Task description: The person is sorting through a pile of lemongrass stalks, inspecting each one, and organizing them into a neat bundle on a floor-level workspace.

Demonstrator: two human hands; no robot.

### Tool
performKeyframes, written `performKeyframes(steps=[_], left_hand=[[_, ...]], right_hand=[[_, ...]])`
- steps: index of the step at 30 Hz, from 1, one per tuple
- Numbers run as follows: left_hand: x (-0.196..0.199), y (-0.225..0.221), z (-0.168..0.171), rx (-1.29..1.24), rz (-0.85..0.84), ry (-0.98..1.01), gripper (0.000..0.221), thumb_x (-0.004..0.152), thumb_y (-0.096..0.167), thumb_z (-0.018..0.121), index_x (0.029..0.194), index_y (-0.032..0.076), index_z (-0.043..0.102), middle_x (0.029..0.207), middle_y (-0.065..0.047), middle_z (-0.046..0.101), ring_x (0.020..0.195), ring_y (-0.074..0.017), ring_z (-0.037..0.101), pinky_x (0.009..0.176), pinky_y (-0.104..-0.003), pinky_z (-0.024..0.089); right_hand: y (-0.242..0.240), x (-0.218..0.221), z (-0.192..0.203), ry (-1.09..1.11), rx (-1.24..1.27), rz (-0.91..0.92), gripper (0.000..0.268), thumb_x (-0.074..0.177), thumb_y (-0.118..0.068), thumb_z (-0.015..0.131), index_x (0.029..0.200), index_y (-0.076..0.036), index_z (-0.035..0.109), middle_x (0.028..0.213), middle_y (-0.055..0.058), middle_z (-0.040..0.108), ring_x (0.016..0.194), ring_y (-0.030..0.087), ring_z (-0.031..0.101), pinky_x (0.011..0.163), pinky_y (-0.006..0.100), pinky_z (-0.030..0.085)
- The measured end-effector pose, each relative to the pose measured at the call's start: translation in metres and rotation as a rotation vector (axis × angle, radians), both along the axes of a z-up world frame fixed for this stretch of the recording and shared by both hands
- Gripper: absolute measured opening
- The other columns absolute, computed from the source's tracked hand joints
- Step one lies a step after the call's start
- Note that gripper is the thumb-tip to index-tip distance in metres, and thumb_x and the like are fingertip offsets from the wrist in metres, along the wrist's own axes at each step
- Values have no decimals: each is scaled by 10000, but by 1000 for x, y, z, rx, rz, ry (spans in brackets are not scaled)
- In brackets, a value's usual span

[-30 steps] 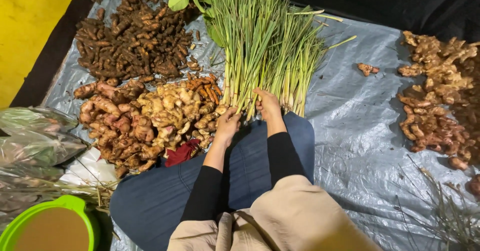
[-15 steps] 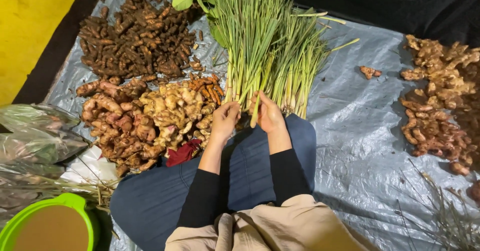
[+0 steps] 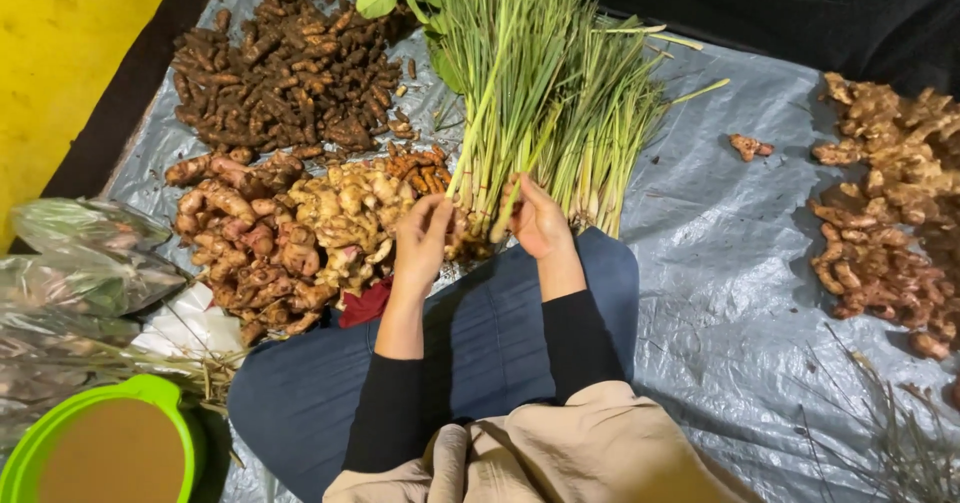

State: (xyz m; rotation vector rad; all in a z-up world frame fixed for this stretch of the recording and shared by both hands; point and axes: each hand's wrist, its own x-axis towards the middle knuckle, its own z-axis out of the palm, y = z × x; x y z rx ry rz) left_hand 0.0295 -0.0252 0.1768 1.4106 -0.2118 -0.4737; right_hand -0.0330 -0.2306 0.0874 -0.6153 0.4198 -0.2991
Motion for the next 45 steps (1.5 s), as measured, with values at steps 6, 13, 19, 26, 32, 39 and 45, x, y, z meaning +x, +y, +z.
performKeyframes(steps=[6, 13, 19, 26, 32, 39, 45], left_hand=[[2, 0, -41, -65, -82, 299, 233, 1035, 217, 612, 1174, 46, 688, 970, -128, 713, 756, -207, 727, 644, -366, 663], [-1, 18, -52, -8, -227, 306, 322, 997, 134, 644, 1280, -15, 609, 831, -95, 613, 518, -175, 657, 406, -257, 588], [7, 39, -69, -30, -286, 88, 354, 1031, 47, 517, 1371, -45, 543, 865, -119, 624, 532, -102, 557, 427, -225, 482], [10, 77, -38, -114, -327, 33, 384, 1029, 30, 476, 1412, 16, 482, 919, -110, 614, 522, -73, 499, 402, -181, 402], [17, 82, -42, -193, -182, -35, 344, 1077, 119, 439, 1410, 55, 497, 873, -99, 619, 566, -83, 505, 454, -196, 406], [8, 61, -72, -96, 40, -201, 388, 1129, 307, 426, 1340, 73, 653, 1196, -101, 659, 1057, -188, 568, 1062, -390, 443], [4, 59, -80, -80, -34, -144, 444, 1126, 370, 401, 1398, 76, 591, 1179, -138, 646, 1033, -231, 622, 985, -450, 519]], right_hand=[[40, 5, 34, 143, -203, -14, 183, 980, -243, 719, 1051, -91, 647, 913, 13, 671, 791, 136, 688, 728, 248, 577], [51, 8, -12, 292, -494, -16, 300, 957, -257, 781, 1082, -1, 685, 918, 74, 709, 762, 124, 698, 649, 213, 600], [66, -5, 19, 335, -554, 98, 559, 1068, -252, 650, 1447, 112, 461, 1308, 245, 590, 1003, 210, 609, 837, 349, 583], [102, -26, 82, 27, -317, 18, 655, 998, -35, 646, 1557, -1, 307, 1055, 127, 643, 868, 151, 621, 681, 224, 492], [133, -21, 81, -54, -617, 42, 563, 965, -26, 688, 1462, 38, 433, 1065, 188, 700, 828, 147, 663, 729, 265, 565], [151, 8, 29, -13, -793, 24, 455, 908, 31, 754, 1332, 71, 595, 962, 192, 680, 735, 201, 721, 677, 311, 645], [149, 2, 55, 193, -986, 93, 270, 907, -19, 755, 1165, 55, 725, 915, 239, 745, 734, 254, 764, 636, 298, 649]])
